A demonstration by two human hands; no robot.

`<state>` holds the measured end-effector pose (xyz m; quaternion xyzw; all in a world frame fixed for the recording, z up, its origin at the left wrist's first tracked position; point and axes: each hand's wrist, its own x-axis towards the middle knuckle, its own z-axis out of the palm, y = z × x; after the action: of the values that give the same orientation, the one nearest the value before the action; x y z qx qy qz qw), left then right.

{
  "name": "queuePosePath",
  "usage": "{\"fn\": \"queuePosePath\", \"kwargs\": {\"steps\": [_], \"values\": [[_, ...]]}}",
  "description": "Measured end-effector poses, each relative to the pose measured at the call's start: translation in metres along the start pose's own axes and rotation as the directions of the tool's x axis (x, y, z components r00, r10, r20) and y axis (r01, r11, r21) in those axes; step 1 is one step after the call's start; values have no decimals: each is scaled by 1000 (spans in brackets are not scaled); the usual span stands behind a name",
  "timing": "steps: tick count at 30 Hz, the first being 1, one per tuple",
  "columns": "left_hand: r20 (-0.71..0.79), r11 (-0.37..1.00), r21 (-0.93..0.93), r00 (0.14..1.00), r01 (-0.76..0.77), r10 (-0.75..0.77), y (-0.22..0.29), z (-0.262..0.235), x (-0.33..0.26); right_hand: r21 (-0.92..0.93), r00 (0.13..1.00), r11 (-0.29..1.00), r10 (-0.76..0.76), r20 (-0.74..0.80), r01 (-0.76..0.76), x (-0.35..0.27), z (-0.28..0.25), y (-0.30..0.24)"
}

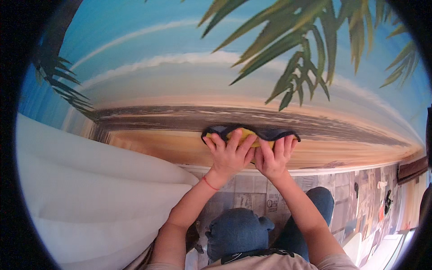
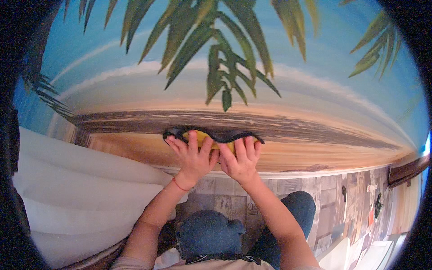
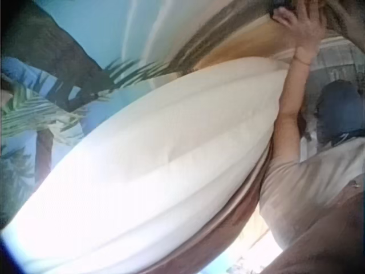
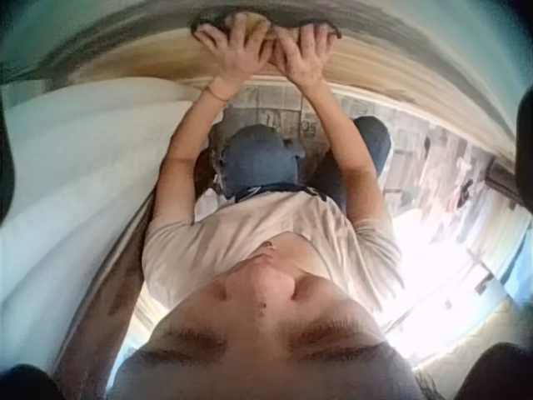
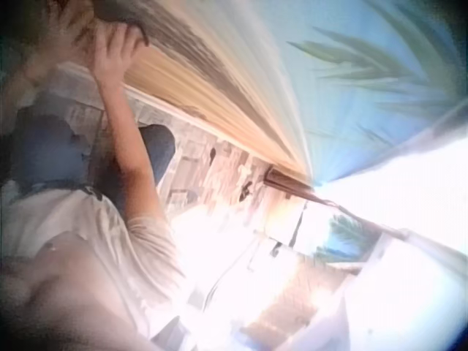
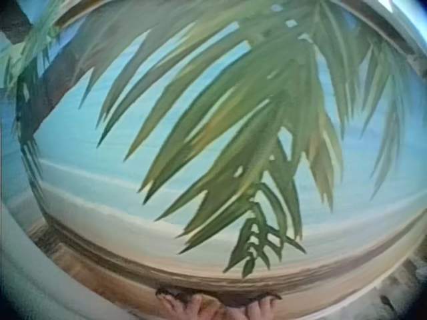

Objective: The person wipes a large curved wall mural and a window sill using a yellow cloth. The person moves the cloth back and forth across the mural and then along the window sill.

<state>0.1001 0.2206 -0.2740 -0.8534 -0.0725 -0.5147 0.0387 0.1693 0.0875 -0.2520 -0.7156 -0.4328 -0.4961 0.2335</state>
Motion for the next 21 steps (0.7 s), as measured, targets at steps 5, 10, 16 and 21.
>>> {"fn": "queuePosePath", "kwargs": {"steps": [5, 10, 16, 21], "values": [[127, 958, 27, 952, -284, 278, -4, 38, -79, 67, 971, 996, -69, 230, 55, -89, 17, 11], [475, 837, -104, 712, -538, 517, -21, 33, -125, 128, 880, 988, 17, 475, -88, -154, 0, -7], [256, 959, -42, 925, -279, 280, -14, 4, -49, 104, 915, 940, 285, 284, -325, -113, 5, -27], [23, 982, -24, 982, -188, 189, -4, -32, 64, 91, 939, 957, 287, -189, -274, 38, -8, -6]]}}
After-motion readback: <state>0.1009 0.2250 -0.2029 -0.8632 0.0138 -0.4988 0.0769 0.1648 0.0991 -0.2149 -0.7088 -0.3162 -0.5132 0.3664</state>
